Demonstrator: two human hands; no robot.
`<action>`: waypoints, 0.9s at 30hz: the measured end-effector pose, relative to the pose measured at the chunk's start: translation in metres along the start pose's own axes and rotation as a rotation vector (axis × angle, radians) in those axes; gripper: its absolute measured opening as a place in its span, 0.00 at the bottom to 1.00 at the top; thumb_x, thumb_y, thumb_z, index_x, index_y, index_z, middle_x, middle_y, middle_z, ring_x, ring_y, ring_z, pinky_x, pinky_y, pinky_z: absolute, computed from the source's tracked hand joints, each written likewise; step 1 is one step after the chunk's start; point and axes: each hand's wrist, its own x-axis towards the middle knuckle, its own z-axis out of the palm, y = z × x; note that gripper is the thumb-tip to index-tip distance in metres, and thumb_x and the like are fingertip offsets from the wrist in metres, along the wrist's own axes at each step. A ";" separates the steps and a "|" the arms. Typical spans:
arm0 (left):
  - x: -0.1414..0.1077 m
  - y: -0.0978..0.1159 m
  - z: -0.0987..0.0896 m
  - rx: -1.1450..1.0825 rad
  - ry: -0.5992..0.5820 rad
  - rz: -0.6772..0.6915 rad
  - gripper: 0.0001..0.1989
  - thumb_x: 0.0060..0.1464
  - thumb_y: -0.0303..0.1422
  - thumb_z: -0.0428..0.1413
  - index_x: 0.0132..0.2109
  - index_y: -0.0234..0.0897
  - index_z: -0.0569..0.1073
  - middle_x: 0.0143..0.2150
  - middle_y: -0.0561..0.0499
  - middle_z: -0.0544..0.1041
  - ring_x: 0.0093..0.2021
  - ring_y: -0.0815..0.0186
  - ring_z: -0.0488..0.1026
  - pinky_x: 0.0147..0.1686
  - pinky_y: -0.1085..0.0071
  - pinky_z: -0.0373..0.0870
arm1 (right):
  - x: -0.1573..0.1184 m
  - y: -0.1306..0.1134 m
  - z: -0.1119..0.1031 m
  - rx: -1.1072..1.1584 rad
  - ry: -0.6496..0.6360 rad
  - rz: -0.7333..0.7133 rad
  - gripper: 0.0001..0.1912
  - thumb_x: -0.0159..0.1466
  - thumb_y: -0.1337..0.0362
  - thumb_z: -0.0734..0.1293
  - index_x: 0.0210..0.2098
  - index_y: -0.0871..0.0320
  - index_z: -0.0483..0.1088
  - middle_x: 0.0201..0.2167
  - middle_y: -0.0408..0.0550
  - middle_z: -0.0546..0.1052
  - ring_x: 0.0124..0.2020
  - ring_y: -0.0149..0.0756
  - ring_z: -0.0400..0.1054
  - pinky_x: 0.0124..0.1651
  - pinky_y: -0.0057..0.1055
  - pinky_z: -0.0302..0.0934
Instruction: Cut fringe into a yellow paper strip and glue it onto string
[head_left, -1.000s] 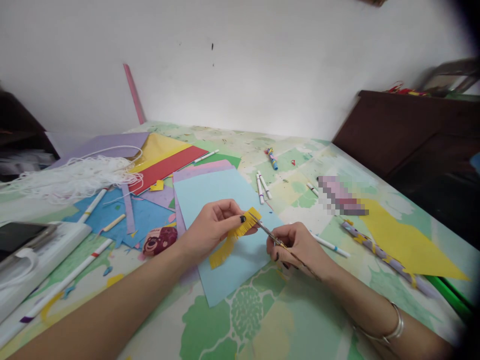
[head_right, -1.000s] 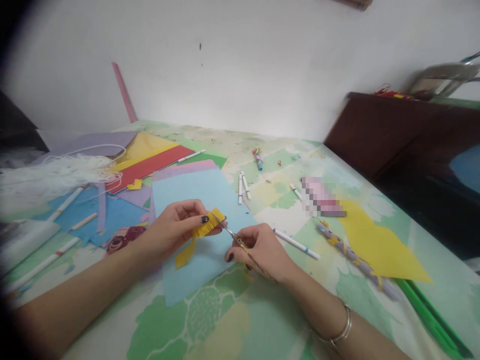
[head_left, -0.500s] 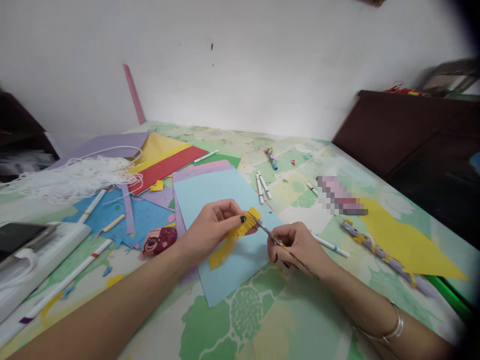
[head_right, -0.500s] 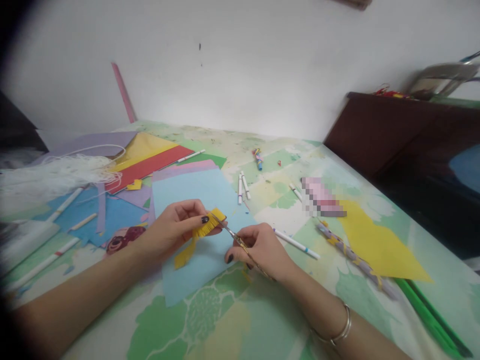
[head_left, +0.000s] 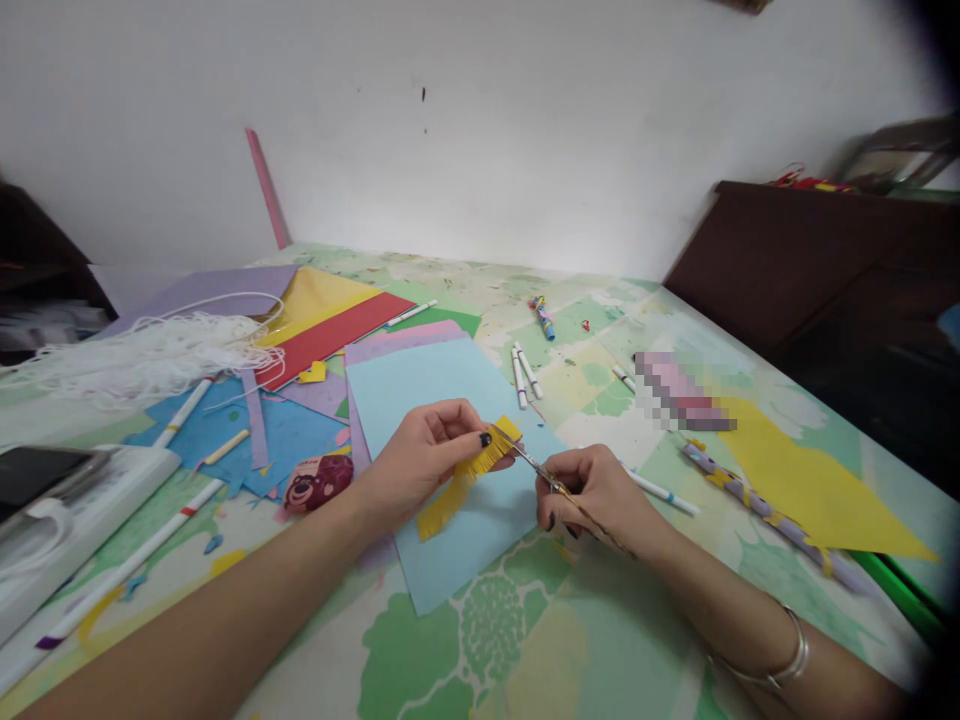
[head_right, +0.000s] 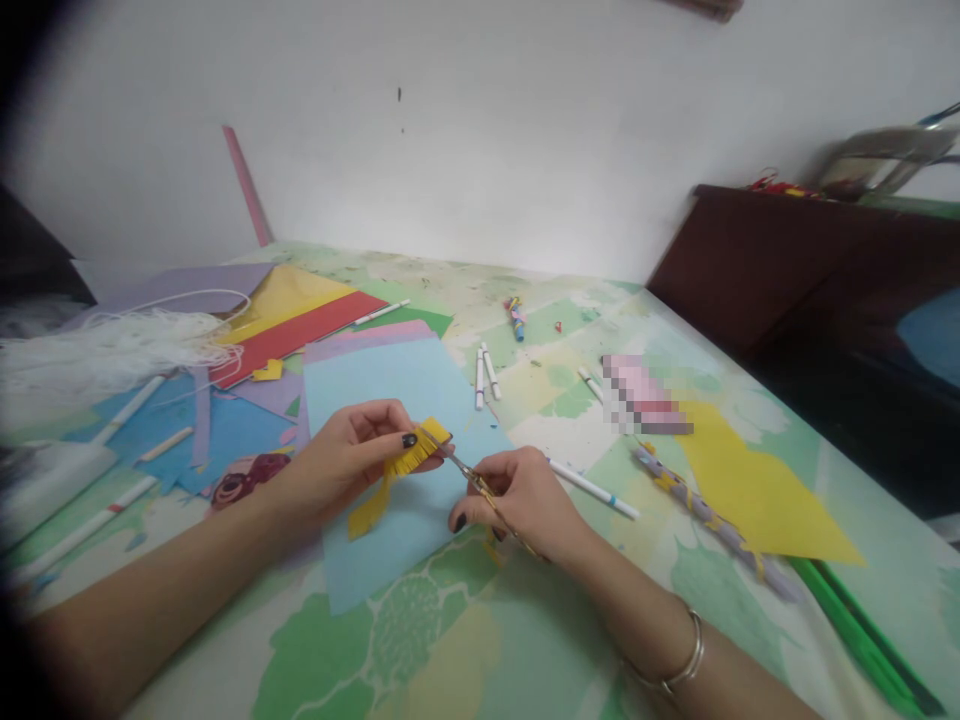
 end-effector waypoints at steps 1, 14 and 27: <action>0.000 0.000 0.000 0.000 0.004 -0.001 0.07 0.50 0.28 0.59 0.28 0.32 0.68 0.33 0.47 0.79 0.40 0.60 0.77 0.46 0.60 0.71 | 0.000 0.000 0.000 -0.004 0.001 -0.003 0.06 0.47 0.69 0.68 0.17 0.62 0.67 0.08 0.34 0.60 0.13 0.21 0.52 0.15 0.19 0.45; -0.001 0.002 0.001 -0.055 -0.013 0.011 0.08 0.49 0.28 0.60 0.28 0.32 0.68 0.33 0.46 0.79 0.40 0.58 0.77 0.46 0.58 0.71 | -0.001 0.005 -0.001 0.057 -0.053 -0.070 0.12 0.50 0.60 0.71 0.23 0.63 0.67 0.14 0.37 0.60 0.16 0.23 0.54 0.17 0.20 0.47; 0.000 0.001 0.001 -0.039 -0.013 0.002 0.08 0.49 0.28 0.60 0.28 0.32 0.68 0.33 0.45 0.79 0.40 0.59 0.77 0.47 0.58 0.70 | 0.000 0.004 0.000 0.060 -0.038 -0.045 0.11 0.48 0.62 0.71 0.21 0.62 0.67 0.13 0.36 0.60 0.15 0.22 0.53 0.17 0.20 0.47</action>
